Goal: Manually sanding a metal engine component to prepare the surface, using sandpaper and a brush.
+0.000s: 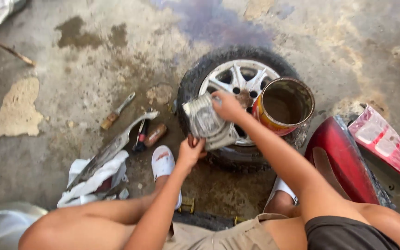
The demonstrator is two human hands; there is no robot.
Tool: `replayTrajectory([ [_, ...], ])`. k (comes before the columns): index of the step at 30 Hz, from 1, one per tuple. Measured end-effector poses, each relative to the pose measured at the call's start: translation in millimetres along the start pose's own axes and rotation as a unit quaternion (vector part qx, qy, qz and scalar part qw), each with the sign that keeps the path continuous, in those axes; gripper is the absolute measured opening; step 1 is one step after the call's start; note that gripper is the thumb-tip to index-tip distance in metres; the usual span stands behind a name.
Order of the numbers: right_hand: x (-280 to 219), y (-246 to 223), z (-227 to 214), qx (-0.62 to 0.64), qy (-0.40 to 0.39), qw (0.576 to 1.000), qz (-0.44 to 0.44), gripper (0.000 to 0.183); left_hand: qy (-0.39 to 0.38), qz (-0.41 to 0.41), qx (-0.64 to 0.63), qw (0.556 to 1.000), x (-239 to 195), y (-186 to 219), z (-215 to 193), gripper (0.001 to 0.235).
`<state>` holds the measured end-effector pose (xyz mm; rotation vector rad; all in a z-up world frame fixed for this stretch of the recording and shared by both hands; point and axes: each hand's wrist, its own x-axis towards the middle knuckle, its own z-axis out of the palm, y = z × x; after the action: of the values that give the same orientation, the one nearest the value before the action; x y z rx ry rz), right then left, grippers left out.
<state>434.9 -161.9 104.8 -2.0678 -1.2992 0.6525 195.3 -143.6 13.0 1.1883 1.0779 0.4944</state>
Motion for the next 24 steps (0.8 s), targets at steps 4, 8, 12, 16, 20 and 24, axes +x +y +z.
replayTrajectory([
  [4,0,26,25,0.044,-0.073,0.996,0.024,0.04,-0.005,-0.067,-0.004,0.998,-20,-10,12,0.036],
  [8,2,33,25,0.035,-0.075,0.997,-0.003,0.037,-0.016,-0.083,0.017,0.996,-14,-13,28,0.031],
  [12,-3,35,22,-0.013,-0.064,0.997,-0.031,0.036,-0.039,-0.119,0.051,0.991,-30,32,31,0.028],
  [16,-9,34,18,-0.012,-0.065,0.997,-0.049,0.038,-0.095,-0.172,0.099,0.976,-36,55,33,0.026],
  [20,-3,43,13,-0.077,-0.07,0.993,-0.057,0.037,-0.133,-0.183,0.233,0.946,-58,125,37,0.044],
  [24,-26,-10,-39,0.032,-0.017,0.998,-0.043,0.03,-0.088,-0.106,0.1,0.985,-18,129,36,0.059],
])
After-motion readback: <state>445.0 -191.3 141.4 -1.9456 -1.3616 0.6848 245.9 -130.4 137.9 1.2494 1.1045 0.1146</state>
